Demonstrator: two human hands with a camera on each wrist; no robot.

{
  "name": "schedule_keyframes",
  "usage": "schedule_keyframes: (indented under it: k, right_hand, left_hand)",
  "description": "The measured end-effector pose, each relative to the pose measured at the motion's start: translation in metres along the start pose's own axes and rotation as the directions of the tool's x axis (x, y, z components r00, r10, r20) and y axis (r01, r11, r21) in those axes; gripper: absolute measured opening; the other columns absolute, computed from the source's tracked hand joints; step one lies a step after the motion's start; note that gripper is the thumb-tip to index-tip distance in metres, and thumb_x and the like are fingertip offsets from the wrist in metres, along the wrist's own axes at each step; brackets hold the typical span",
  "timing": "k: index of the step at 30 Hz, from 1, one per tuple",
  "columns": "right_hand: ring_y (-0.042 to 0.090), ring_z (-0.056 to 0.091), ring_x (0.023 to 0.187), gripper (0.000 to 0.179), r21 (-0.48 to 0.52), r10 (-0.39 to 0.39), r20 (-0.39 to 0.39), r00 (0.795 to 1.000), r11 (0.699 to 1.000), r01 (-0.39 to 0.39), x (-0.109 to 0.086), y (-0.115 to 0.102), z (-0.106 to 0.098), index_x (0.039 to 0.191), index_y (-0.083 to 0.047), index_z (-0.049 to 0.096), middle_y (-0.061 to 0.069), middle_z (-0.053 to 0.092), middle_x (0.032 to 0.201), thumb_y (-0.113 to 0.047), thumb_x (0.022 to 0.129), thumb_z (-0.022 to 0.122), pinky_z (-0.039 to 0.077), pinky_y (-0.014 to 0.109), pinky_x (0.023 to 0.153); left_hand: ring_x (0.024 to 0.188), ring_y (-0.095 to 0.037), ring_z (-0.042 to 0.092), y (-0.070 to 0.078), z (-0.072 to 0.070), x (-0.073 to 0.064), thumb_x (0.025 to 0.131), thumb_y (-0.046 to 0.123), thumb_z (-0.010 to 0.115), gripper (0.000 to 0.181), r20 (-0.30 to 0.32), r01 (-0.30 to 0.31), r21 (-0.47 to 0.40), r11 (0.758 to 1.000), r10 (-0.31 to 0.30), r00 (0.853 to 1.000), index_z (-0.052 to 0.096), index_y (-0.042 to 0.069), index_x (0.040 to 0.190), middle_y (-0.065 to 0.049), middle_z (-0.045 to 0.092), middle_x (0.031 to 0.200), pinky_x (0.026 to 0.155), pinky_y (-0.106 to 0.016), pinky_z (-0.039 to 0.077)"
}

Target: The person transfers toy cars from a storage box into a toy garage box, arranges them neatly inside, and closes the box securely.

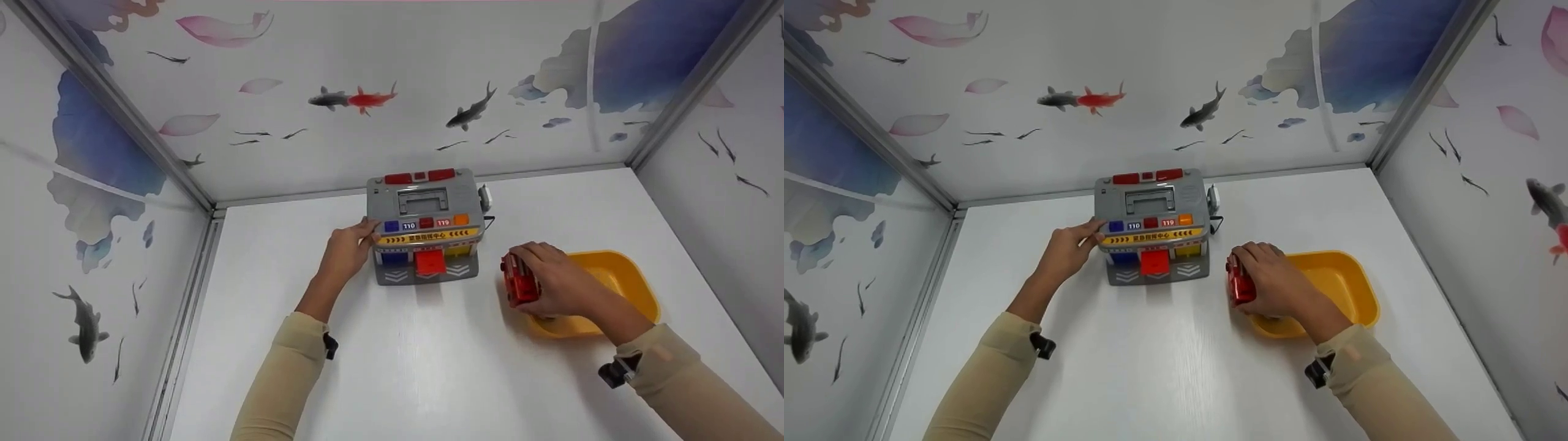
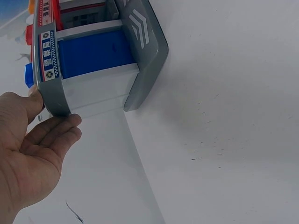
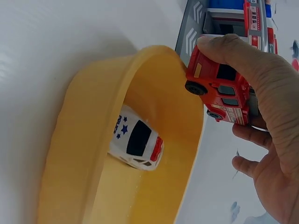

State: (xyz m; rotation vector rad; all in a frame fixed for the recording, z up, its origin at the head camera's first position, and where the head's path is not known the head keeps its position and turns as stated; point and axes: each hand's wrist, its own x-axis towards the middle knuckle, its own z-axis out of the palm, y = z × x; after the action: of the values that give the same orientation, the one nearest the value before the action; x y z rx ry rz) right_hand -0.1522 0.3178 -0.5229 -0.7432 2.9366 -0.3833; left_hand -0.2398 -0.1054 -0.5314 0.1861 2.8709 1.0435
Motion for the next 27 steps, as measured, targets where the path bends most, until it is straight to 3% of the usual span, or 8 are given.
schedule_keyframes:
  k: [14,27]
  right_hand:
    - [0.036,0.054,0.138,0.108,-0.049,-0.048,0.005,0.999,0.998,0.048,0.015,-0.013,0.005,0.159,-0.006,0.049,0.015,0.059,0.154,-0.044,0.074,0.104,0.059,0.060,0.114]
    - [0.035,0.052,0.141,0.108,-0.036,-0.057,0.024,0.998,0.998,0.058,0.025,-0.028,0.014,0.161,-0.008,0.049,0.014,0.057,0.157,-0.047,0.075,0.102,0.056,0.060,0.117]
  left_hand:
    - [0.154,-0.031,0.056,-0.003,0.001,0.001,0.112,0.034,0.065,0.044,-0.004,-0.016,-0.004,1.000,0.016,1.000,0.066,0.022,0.154,-0.009,0.055,0.165,0.128,-0.050,0.047]
    - [0.153,-0.030,0.058,-0.003,0.002,0.000,0.112,0.032,0.066,0.043,-0.016,-0.032,-0.016,0.999,0.032,0.999,0.066,0.020,0.153,-0.009,0.056,0.164,0.124,-0.046,0.051]
